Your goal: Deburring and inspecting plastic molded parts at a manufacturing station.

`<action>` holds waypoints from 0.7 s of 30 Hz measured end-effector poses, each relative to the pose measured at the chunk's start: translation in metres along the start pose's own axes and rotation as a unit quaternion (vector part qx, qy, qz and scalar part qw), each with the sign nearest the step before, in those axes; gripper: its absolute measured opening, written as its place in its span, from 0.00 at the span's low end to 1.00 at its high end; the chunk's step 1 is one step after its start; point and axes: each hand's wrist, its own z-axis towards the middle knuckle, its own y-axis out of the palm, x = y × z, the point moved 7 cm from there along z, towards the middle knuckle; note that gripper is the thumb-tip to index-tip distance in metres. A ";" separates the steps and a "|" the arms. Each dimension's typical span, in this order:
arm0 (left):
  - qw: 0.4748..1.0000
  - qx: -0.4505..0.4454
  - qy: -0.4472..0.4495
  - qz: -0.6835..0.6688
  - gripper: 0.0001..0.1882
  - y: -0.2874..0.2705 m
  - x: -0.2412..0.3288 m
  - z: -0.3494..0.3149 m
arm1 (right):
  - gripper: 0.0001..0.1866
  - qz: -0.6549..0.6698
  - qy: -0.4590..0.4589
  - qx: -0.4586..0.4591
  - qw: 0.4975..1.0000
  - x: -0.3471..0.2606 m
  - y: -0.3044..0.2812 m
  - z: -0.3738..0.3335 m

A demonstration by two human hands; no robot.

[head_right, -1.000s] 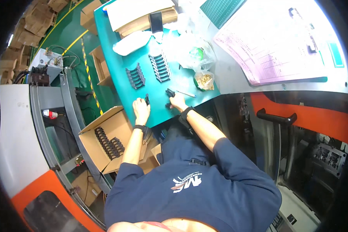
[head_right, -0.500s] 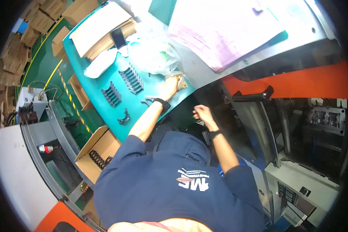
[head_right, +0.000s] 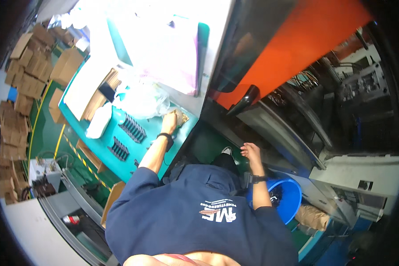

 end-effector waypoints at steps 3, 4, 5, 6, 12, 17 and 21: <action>0.998 -0.010 -0.054 -0.025 0.10 -0.014 0.009 0.003 | 0.11 -0.034 -0.021 -0.037 0.998 -0.018 0.030 0.010; 0.998 -0.026 -0.044 -0.023 0.10 -0.021 0.027 0.005 | 0.10 -0.021 -0.034 -0.054 0.998 -0.023 0.033 0.012; 0.998 -0.041 -0.039 -0.018 0.10 -0.030 0.040 0.005 | 0.10 -0.033 -0.050 -0.071 0.996 -0.035 0.045 0.008; 0.997 -0.046 -0.045 -0.033 0.10 -0.037 0.041 0.004 | 0.10 -0.025 -0.056 -0.092 0.994 -0.046 0.058 0.005; 0.999 -0.019 -0.025 -0.008 0.08 -0.049 0.004 0.002 | 0.12 -0.031 -0.092 -0.159 0.983 -0.073 0.122 0.007; 0.995 0.065 0.010 -0.070 0.09 -0.109 0.062 -0.008 | 0.13 -0.030 -0.063 -0.240 0.968 -0.083 0.138 -0.010; 0.978 0.050 0.097 -0.176 0.08 -0.189 0.173 -0.028 | 0.19 0.155 0.067 -0.341 0.925 -0.089 0.166 -0.035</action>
